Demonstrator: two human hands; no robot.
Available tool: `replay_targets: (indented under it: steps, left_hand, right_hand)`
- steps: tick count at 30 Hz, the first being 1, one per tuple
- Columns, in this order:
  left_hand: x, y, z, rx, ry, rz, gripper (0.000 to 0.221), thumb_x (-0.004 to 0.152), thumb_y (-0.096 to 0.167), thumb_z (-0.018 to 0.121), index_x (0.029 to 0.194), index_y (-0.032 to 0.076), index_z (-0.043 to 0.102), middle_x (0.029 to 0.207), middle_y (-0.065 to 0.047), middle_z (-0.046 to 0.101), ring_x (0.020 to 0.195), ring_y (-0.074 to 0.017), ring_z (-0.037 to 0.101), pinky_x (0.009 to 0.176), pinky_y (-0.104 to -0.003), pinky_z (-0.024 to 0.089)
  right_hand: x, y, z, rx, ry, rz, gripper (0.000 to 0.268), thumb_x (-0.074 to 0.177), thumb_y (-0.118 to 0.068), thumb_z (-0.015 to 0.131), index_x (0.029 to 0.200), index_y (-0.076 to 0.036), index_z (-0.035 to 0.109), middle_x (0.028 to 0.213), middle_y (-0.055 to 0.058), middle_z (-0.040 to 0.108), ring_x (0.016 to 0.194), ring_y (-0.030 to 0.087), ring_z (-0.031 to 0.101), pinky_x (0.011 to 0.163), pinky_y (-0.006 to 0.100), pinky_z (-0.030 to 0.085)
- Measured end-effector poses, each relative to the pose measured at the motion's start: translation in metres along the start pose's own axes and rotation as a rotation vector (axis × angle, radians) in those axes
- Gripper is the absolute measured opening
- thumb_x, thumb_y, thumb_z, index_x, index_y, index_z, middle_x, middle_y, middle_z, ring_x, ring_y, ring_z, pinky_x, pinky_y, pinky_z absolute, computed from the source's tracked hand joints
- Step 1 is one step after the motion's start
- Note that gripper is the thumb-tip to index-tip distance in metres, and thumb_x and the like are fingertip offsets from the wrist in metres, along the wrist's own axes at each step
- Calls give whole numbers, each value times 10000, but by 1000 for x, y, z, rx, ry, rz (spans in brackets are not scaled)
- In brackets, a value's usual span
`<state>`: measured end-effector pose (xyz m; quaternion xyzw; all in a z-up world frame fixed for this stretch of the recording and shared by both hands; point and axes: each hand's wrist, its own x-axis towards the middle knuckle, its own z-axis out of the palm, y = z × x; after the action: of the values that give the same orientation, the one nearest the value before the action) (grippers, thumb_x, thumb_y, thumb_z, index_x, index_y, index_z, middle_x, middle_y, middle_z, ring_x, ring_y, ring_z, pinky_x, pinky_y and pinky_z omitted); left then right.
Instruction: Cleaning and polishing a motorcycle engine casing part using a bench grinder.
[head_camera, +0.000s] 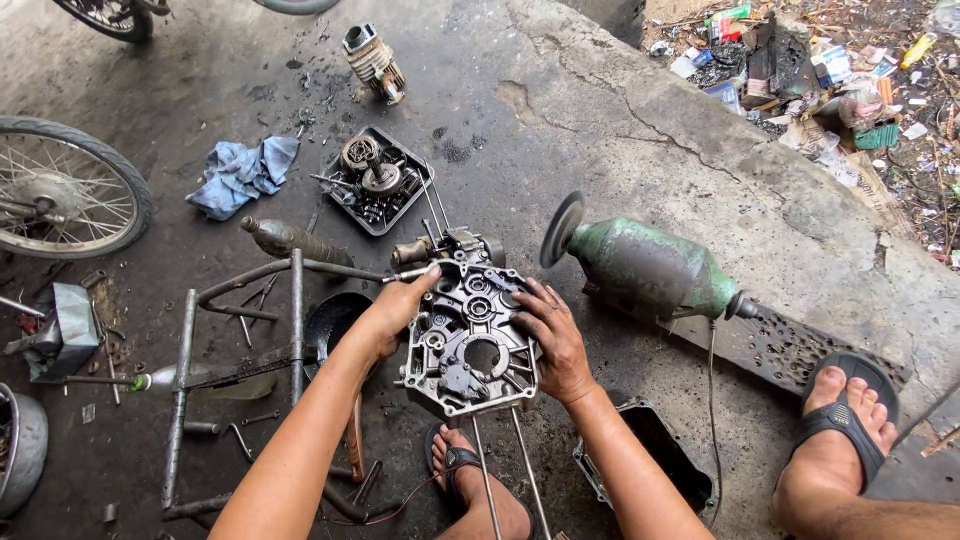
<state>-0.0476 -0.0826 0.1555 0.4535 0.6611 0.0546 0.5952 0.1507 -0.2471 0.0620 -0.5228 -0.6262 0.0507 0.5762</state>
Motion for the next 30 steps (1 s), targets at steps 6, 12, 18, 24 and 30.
replay_targets:
  steps: [6,12,18,24,30]
  left_hand:
    - [60,-49,-13,64,-178,-54,539,931,507,612,1095,19,773,904,-101,778,740,-226,701,706,-382,564]
    - [117,-102,-26,408,-123,121,819,966,686,656,1030,-124,758,813,-68,689,682,-155,558,658,-370,478]
    - [76,-96,-1,-428,-246,66,826,909,786,526,1137,14,713,1000,-127,727,897,-260,661,785,-434,541]
    - [65,-108,50,-589,-132,385,652,950,606,543,1254,34,622,1191,-77,701,1105,-216,635,985,-409,497]
    - [134,-136,62,-225,-7,378,682,979,588,554,1248,-31,649,1190,-63,626,1118,-152,487,1022,-336,362]
  right_hand:
    - [7,0,-7,72,35,0,334,740,-233,795,976,-44,654,1053,130,699,1137,362,675,1069,503,482]
    - [-17,14,13,95,102,309,346,752,-251,790,869,16,604,822,170,633,773,349,670,709,417,538]
    - [-25,7,19,144,42,753,451,807,-395,797,895,27,664,750,180,690,629,299,701,609,405,522]
    - [-25,19,24,41,-33,1138,557,800,-546,772,912,-2,738,718,248,713,698,366,733,677,452,539]
    - [-44,64,40,-58,-95,1320,705,755,-680,725,981,-13,757,891,269,733,914,434,716,834,503,554]
